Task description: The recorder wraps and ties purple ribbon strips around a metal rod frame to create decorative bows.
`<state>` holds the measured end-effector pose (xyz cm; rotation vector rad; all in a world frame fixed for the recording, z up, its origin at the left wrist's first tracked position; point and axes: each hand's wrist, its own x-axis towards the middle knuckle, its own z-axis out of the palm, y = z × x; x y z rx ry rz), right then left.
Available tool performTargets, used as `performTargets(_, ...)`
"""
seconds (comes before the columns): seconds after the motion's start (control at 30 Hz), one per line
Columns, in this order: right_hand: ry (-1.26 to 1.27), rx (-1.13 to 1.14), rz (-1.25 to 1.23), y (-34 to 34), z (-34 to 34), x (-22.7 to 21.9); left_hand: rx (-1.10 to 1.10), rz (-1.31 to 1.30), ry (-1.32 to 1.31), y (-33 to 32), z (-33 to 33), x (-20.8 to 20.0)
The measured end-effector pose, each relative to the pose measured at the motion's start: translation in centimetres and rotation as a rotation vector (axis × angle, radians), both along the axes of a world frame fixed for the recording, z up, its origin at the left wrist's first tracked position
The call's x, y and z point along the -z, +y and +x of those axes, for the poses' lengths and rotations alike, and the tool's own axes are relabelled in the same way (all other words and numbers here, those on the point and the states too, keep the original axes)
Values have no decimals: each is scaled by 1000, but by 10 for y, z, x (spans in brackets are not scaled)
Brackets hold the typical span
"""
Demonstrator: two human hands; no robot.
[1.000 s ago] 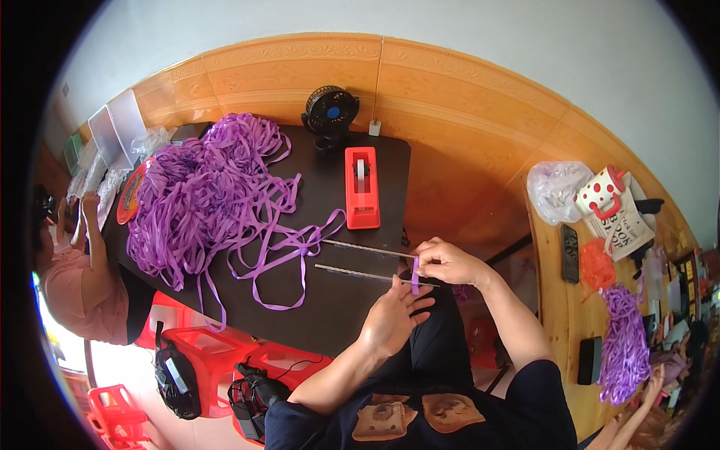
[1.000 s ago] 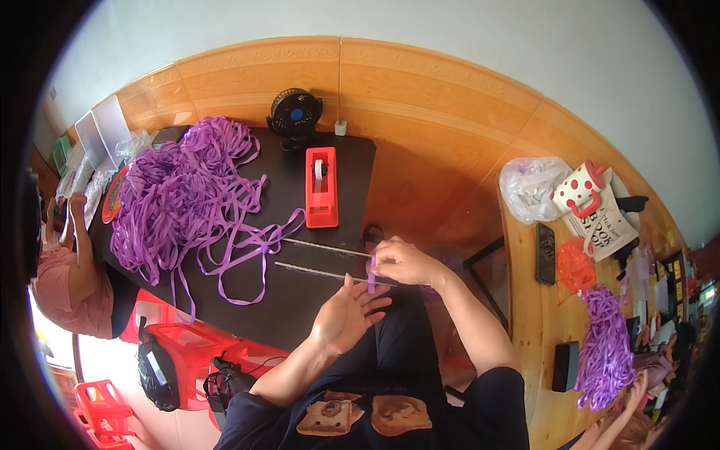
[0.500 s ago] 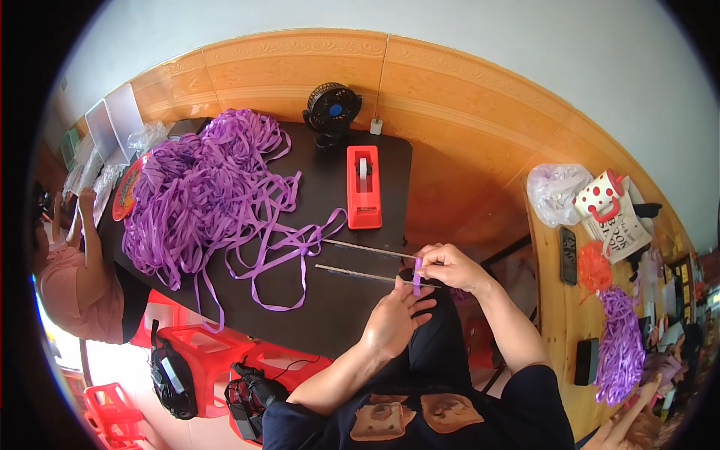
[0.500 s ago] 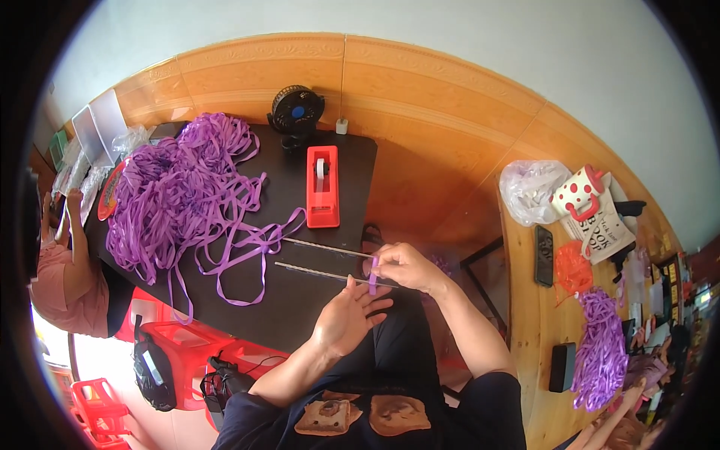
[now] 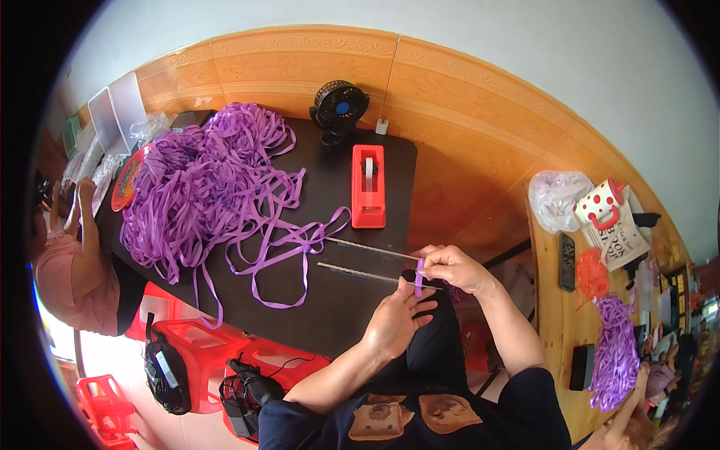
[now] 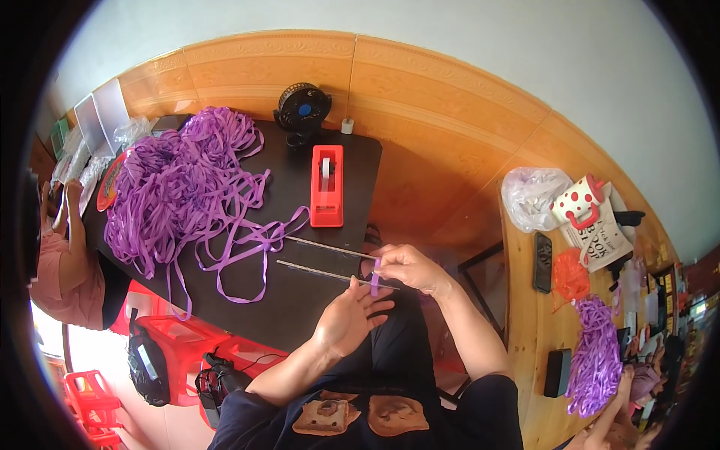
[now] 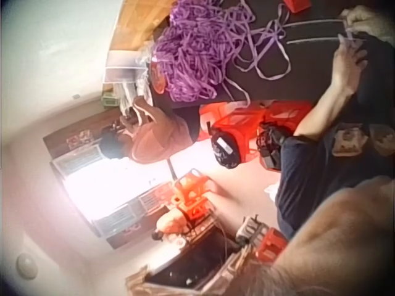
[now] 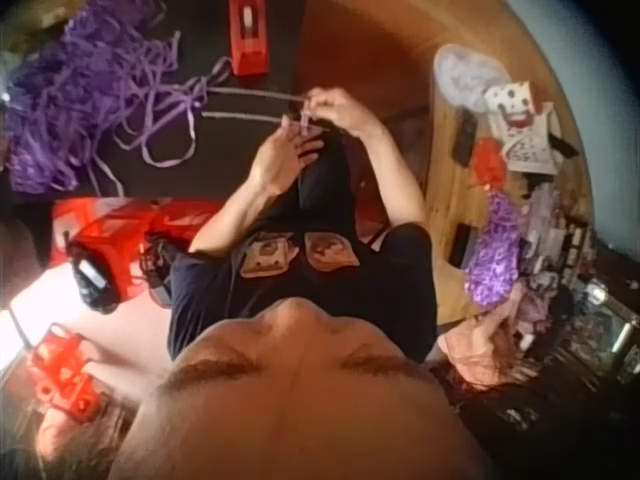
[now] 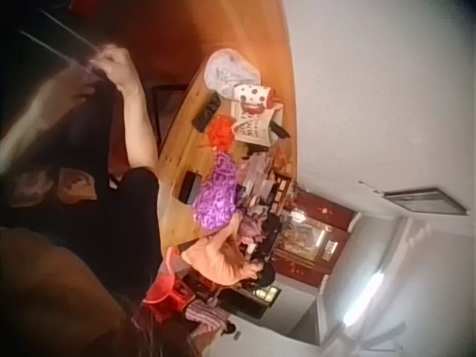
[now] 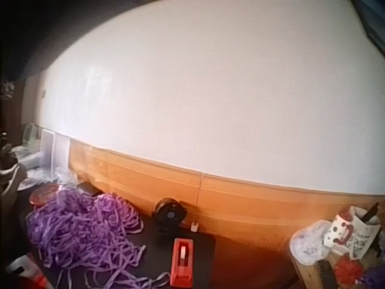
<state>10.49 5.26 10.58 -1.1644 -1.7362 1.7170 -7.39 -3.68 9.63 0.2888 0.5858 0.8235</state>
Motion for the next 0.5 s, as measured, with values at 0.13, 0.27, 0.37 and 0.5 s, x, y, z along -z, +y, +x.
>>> performTargets(0.13, -17, -12, 33, 1, 0, 2, -3, -3, -1, 0, 0, -1)
performTargets(0.27, -37, -32, 62, 4, 3, 8, -4, -9, 5, 0, 1, -1)
performTargets(0.37, -44, -43, 106, 5, 2, 8, -4, -7, 2, 0, 1, -1)
performTargets(0.5, -73, -44, 143, 6, 0, 8, -7, -7, 3, 0, 1, 0)
